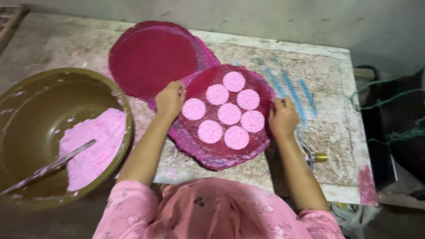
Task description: The person scoops pink paste from a large basin into a handheld wooden mold press, then squeezes the press to deposit round paste discs onto red fabric-covered mats, arranging the formed discs in rows and repeating the cycle.
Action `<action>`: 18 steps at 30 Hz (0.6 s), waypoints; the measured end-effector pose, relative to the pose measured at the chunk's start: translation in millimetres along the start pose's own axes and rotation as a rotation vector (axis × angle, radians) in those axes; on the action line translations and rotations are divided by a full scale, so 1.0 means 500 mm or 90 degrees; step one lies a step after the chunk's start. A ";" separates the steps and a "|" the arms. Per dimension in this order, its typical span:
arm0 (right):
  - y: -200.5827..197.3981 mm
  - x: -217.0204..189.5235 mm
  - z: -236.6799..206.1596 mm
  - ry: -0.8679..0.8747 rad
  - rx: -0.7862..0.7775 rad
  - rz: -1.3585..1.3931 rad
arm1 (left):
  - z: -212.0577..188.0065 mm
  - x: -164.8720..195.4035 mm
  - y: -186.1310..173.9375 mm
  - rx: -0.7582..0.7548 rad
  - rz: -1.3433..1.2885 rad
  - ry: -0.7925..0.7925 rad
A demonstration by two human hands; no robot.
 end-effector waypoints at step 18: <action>-0.145 0.363 0.187 0.078 0.098 0.173 | 0.259 0.290 0.202 -0.202 -0.522 -0.006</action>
Point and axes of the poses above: each hand's wrist, its own z-axis towards the middle knuckle, its own y-axis out of the palm, x = y × z, the point moved 2 cm from there along z, towards the middle knuckle, and after that the axes turned 1 degree about z, right-handed, at the moved point
